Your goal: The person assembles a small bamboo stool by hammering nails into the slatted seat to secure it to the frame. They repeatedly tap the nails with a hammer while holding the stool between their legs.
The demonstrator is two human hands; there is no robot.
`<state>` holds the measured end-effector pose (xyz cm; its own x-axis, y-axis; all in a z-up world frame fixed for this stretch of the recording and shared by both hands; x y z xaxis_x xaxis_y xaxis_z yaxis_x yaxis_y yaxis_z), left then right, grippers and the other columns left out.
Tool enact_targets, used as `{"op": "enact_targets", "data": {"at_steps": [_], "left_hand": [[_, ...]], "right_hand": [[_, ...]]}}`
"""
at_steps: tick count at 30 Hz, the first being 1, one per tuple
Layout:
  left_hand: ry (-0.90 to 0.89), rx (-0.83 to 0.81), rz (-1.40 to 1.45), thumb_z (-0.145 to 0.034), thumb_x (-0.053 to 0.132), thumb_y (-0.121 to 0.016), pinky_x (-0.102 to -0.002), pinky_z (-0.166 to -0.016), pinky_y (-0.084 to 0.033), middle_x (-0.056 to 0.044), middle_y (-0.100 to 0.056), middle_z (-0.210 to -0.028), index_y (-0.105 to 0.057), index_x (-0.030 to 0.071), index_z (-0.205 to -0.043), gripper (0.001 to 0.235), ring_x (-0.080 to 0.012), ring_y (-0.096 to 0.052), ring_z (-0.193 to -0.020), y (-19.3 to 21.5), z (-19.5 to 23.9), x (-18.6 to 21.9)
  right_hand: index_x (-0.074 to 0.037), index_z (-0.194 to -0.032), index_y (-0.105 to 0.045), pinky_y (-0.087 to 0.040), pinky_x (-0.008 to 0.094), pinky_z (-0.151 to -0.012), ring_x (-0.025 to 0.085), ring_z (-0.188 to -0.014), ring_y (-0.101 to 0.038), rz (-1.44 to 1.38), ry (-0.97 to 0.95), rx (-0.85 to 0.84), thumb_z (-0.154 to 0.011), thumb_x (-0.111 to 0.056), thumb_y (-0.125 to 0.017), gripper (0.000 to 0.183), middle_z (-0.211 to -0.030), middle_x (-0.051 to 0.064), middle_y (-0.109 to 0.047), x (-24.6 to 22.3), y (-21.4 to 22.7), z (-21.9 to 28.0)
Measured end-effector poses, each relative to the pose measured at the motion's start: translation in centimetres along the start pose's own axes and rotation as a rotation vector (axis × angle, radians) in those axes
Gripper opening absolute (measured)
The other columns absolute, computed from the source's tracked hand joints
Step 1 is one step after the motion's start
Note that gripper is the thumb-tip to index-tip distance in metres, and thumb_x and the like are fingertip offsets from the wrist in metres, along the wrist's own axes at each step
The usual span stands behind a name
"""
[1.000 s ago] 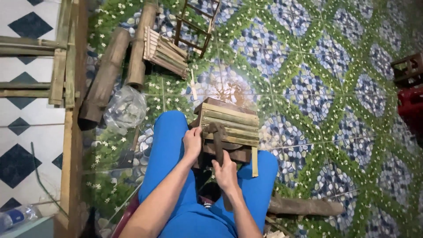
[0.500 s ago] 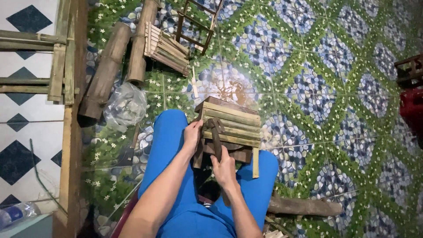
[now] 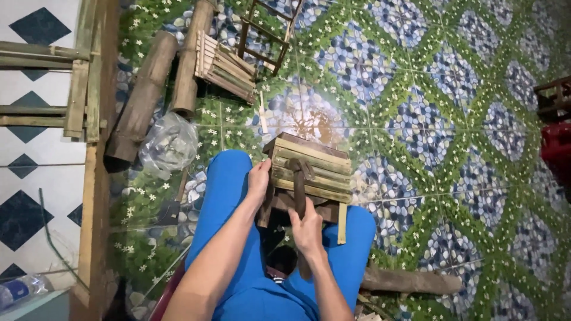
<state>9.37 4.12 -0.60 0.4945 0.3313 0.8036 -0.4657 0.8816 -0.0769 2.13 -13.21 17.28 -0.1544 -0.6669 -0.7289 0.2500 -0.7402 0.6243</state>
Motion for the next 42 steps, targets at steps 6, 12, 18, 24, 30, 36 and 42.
{"op": "enact_targets", "data": {"at_steps": [6,12,18,24,30,36,42], "left_hand": [[-0.124,-0.078,-0.046,-0.1,0.041,-0.063,-0.051,-0.11,-0.046,-0.018,-0.067,-0.135,-0.067,0.012,-0.139,0.048,-0.0385,-0.057,-0.133,-1.7,-7.0,-3.7],[-0.022,0.004,0.147,-0.093,0.031,-0.072,-0.045,-0.106,-0.048,-0.012,-0.073,-0.128,-0.078,0.013,-0.12,0.033,-0.0326,-0.062,-0.128,-1.0,-6.0,-4.0],[-0.02,0.022,0.121,-0.095,0.033,-0.072,-0.043,-0.106,-0.048,-0.009,-0.073,-0.128,-0.078,0.013,-0.119,0.032,-0.031,-0.063,-0.127,-1.4,-7.1,-5.4],[-0.06,-0.044,0.113,-0.101,0.039,-0.064,-0.047,-0.12,-0.036,-0.017,-0.06,-0.147,-0.068,0.006,-0.136,0.049,-0.0354,-0.049,-0.142,-1.3,-4.4,0.7],[-0.092,-0.083,0.427,-0.097,0.027,-0.075,-0.044,-0.113,-0.043,-0.015,-0.068,-0.134,-0.073,0.007,-0.127,0.036,-0.0258,-0.06,-0.127,-4.4,-12.0,-5.3],[-0.015,-0.121,0.459,-0.1,0.02,-0.07,-0.044,-0.104,-0.05,-0.014,-0.072,-0.127,-0.074,0.007,-0.127,0.03,-0.0255,-0.064,-0.118,-3.5,-8.1,-2.7],[0.039,-0.106,0.499,-0.099,0.017,-0.069,-0.044,-0.105,-0.048,-0.013,-0.072,-0.123,-0.075,0.011,-0.124,0.026,-0.0214,-0.062,-0.117,-3.5,-1.4,3.4]], "right_hand": [[-0.003,-0.146,-0.045,-0.065,0.062,-0.078,0.046,-0.109,-0.069,0.011,0.025,-0.007,-0.104,-0.013,-0.058,0.045,-0.12,0.03,-0.068,-3.0,-0.3,-1.2],[-0.002,-0.143,-0.048,-0.061,0.064,-0.072,0.052,-0.106,-0.068,0.009,-0.024,-0.006,-0.1,-0.013,-0.062,0.047,-0.113,0.036,-0.068,-2.8,-1.0,-2.0],[-0.001,-0.142,-0.049,-0.062,0.063,-0.075,0.053,-0.106,-0.068,0.068,-0.023,-0.003,-0.097,-0.013,-0.067,0.05,-0.111,0.038,-0.068,-0.9,-1.5,-2.5],[-0.006,-0.141,-0.053,-0.063,0.059,-0.072,0.047,-0.106,-0.071,0.008,-0.083,0.023,-0.1,-0.016,-0.063,0.042,-0.113,0.033,-0.071,-0.4,-0.3,-2.9],[-0.007,-0.148,-0.046,-0.063,0.06,-0.076,0.048,-0.109,-0.069,-0.002,-0.028,0.031,-0.102,-0.017,-0.061,0.049,-0.118,0.033,-0.069,-1.4,-0.7,-4.7],[-0.002,-0.144,-0.049,-0.061,0.06,-0.075,0.051,-0.109,-0.068,-0.03,-0.048,0.004,-0.102,-0.012,-0.062,0.046,-0.117,0.034,-0.068,-1.6,-1.2,-5.4],[-0.003,-0.146,-0.048,-0.061,0.059,-0.078,0.049,-0.113,-0.066,0.03,-0.085,0.03,-0.099,-0.02,-0.066,0.053,-0.122,0.035,-0.066,-1.8,-1.4,-6.5]]}}
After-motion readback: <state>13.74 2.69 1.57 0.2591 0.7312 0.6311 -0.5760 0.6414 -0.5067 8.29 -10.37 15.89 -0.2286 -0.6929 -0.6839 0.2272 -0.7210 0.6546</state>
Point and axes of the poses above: each hand's wrist, its own z-axis away from the middle knuckle, its own y-axis out of the back of the hand, x = y × z, the point moved 10 cm from there along -z, towards the middle knuckle
